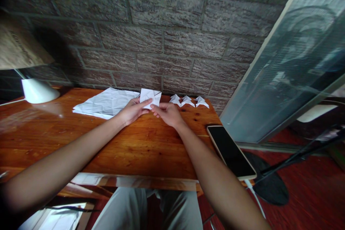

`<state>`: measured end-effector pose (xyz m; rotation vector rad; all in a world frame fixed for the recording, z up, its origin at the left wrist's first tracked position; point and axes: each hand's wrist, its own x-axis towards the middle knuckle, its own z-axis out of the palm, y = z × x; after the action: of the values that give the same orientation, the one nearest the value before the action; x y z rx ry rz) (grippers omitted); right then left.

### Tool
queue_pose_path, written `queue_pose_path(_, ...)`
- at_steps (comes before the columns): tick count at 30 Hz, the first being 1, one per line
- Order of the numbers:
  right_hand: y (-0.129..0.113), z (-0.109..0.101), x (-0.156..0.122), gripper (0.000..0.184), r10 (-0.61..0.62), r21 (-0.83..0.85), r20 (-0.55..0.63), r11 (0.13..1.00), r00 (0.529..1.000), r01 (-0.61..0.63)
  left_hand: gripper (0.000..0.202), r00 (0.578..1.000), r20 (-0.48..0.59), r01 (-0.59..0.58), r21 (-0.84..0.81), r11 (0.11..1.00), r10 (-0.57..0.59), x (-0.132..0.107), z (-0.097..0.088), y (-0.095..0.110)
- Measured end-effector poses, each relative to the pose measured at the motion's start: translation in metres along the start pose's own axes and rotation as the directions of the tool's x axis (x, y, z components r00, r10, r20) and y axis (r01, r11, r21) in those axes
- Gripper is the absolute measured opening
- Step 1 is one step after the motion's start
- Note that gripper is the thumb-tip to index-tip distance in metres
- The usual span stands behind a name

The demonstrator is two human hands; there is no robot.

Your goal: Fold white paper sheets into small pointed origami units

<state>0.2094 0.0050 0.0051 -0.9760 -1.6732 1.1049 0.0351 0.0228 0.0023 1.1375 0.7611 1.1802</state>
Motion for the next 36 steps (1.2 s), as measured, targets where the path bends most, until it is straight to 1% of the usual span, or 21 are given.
queue_pose_path(3, 0.0017, 0.0004, 0.0003, 0.049, 0.026, 0.025, 0.029, 0.999, 0.999, -0.027, 0.037, 1.000, -0.024, -0.012, 0.019, 1.000, 0.013, 0.0007, -0.0005, -0.0012)
queue_pose_path(8, 0.0023, -0.0017, 0.0003, 0.049, 0.029, 0.029, 0.069, 0.999, 0.997, -0.031, 0.039, 1.000, -0.008, -0.007, 0.008, 1.000, 0.007, 0.0020, -0.0014, 0.0009)
queue_pose_path(12, 0.0015, -0.0019, 0.0000, 0.047, 0.025, 0.014, 0.044, 1.000, 0.999, -0.025, 0.039, 1.000, 0.014, -0.009, -0.013, 1.000, 0.010, 0.0020, -0.0014, 0.0031)
queue_pose_path(17, 0.0018, 0.0021, -0.0005, 0.044, 0.044, 0.043, 0.038, 0.998, 0.998, -0.045, 0.036, 0.999, 0.034, -0.019, -0.009, 1.000, 0.019, 0.0019, -0.0016, 0.0007)
queue_pose_path(21, 0.0015, 0.0015, -0.0002, 0.045, 0.045, 0.034, 0.055, 0.998, 0.997, -0.047, 0.035, 0.999, 0.010, -0.051, 0.035, 0.998, 0.051, 0.0025, -0.0020, -0.0009)
queue_pose_path(25, -0.0019, -0.0004, -0.0003, 0.046, 0.031, 0.022, 0.044, 0.999, 0.999, -0.032, 0.037, 0.997, -0.016, -0.080, 0.035, 0.996, 0.081, 0.0029, -0.0017, 0.0014)
queue_pose_path(30, -0.0046, 0.0007, -0.0010, 0.043, 0.012, 0.035, 0.034, 0.999, 0.999, -0.014, 0.035, 0.997, -0.007, -0.074, 0.041, 0.996, 0.074, 0.0007, -0.0004, 0.0030)
queue_pose_path(36, -0.0018, 0.0017, -0.0006, 0.042, 0.040, 0.052, 0.029, 0.998, 0.999, -0.042, 0.034, 0.997, -0.019, -0.075, 0.091, 0.993, 0.077, 0.0003, -0.0001, 0.0021)
